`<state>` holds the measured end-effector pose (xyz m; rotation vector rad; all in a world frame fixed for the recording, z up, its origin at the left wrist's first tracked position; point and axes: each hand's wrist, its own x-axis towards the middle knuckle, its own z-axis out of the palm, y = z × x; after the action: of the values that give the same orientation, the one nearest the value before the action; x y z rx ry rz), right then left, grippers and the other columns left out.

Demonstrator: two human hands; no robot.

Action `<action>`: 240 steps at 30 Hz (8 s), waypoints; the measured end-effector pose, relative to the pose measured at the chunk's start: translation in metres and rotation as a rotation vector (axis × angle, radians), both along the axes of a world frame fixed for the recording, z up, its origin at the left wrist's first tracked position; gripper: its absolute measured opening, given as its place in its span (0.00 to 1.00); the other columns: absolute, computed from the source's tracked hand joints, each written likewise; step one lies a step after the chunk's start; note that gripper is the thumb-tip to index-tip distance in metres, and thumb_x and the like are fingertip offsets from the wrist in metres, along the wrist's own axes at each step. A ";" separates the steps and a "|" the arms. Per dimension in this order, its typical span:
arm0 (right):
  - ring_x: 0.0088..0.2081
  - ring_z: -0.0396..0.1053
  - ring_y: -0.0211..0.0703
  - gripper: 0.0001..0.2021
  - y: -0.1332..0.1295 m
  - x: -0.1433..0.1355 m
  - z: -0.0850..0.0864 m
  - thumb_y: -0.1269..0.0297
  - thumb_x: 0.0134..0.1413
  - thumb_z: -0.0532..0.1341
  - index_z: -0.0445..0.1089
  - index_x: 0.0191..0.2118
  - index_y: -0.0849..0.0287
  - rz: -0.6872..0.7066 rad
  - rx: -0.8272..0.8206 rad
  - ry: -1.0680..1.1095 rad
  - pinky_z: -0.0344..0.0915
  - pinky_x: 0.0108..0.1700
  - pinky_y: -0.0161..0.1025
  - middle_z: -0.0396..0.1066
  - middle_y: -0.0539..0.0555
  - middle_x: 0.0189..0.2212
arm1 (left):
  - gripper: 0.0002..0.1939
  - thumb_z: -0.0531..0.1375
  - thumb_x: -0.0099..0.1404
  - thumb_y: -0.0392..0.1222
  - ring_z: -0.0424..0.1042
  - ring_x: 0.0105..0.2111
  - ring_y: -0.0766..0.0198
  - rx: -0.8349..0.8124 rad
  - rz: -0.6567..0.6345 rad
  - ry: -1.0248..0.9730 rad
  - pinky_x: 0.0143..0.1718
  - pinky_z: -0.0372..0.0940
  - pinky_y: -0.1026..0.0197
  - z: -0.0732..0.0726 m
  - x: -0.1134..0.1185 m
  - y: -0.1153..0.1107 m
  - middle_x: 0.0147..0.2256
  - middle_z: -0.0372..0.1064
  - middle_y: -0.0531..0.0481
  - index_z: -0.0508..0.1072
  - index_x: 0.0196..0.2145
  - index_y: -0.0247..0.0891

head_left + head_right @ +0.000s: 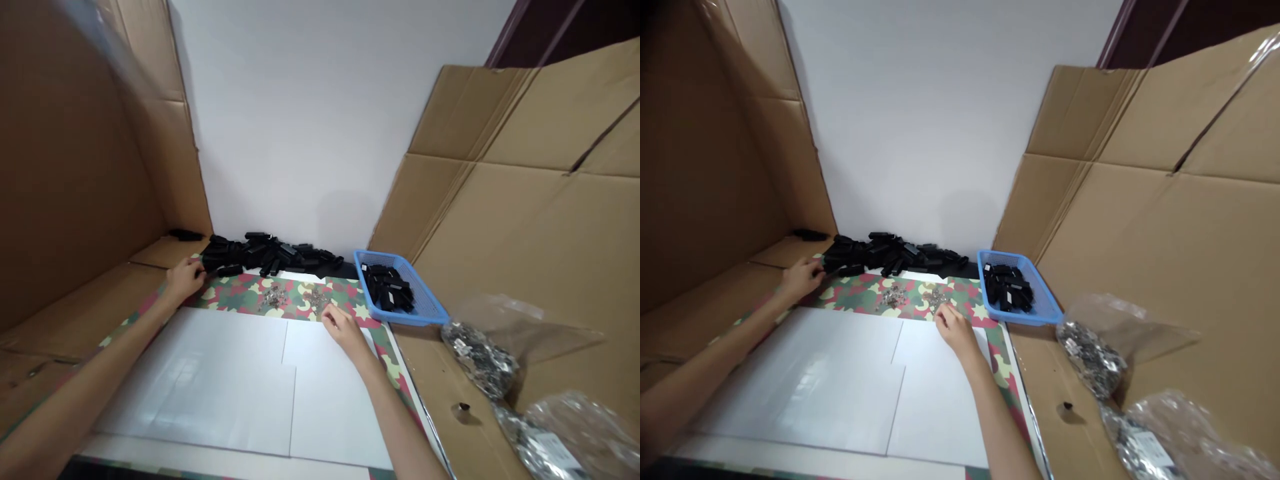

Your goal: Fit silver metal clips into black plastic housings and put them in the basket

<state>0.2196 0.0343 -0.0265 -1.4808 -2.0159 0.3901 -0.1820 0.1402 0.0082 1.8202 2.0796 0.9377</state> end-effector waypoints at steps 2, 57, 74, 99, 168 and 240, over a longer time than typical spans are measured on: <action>0.32 0.68 0.42 0.09 -0.001 0.005 0.002 0.67 0.57 0.47 0.63 0.31 0.55 -0.045 -0.009 -0.049 0.62 0.35 0.35 0.70 0.52 0.30 | 0.03 0.58 0.60 0.36 0.59 0.52 0.50 0.018 -0.017 -0.154 0.55 0.54 0.48 0.018 0.006 -0.008 0.38 0.64 0.47 0.67 0.31 0.35; 0.25 0.64 0.39 0.09 -0.040 -0.044 0.026 0.67 0.62 0.48 0.55 0.29 0.54 0.099 0.163 0.012 0.59 0.30 0.36 0.64 0.49 0.24 | 0.14 0.66 0.55 0.45 0.64 0.24 0.68 -1.002 -0.544 -1.516 0.25 0.57 0.67 -0.022 0.171 -0.101 0.24 0.69 0.49 0.77 0.34 0.30; 0.22 0.59 0.37 0.10 -0.045 -0.054 0.023 0.70 0.63 0.50 0.53 0.29 0.54 0.104 0.148 -0.016 0.57 0.28 0.34 0.59 0.46 0.22 | 0.18 0.66 0.55 0.50 0.64 0.31 0.63 -0.968 -0.674 -1.467 0.33 0.56 0.62 -0.028 0.174 -0.103 0.30 0.69 0.47 0.76 0.34 0.30; 0.33 0.68 0.41 0.04 -0.032 -0.033 0.026 0.60 0.62 0.56 0.64 0.40 0.54 0.202 -0.120 0.141 0.63 0.35 0.36 0.68 0.50 0.32 | 0.18 0.68 0.53 0.49 0.63 0.26 0.67 -1.006 -0.658 -1.525 0.28 0.54 0.64 -0.028 0.172 -0.102 0.26 0.68 0.49 0.75 0.33 0.31; 0.28 0.59 0.38 0.12 -0.029 -0.042 0.023 0.54 0.49 0.62 0.62 0.30 0.56 0.261 -0.697 0.618 0.56 0.32 0.36 0.60 0.47 0.26 | 0.11 0.58 0.58 0.44 0.59 0.23 0.68 -0.461 -0.784 -0.576 0.25 0.52 0.65 -0.010 0.174 -0.116 0.22 0.63 0.54 0.70 0.24 0.35; 0.33 0.66 0.41 0.05 -0.040 -0.037 0.027 0.61 0.54 0.61 0.65 0.34 0.54 0.284 -0.250 0.448 0.62 0.38 0.39 0.66 0.48 0.29 | 0.06 0.56 0.64 0.41 0.63 0.25 0.65 0.479 -0.836 -0.115 0.29 0.58 0.60 -0.017 0.170 -0.125 0.27 0.66 0.51 0.69 0.35 0.37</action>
<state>0.1827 -0.0060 0.0005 -1.1119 -1.8526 1.0271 -0.0118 0.0148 -0.0092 2.4524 0.8690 1.2688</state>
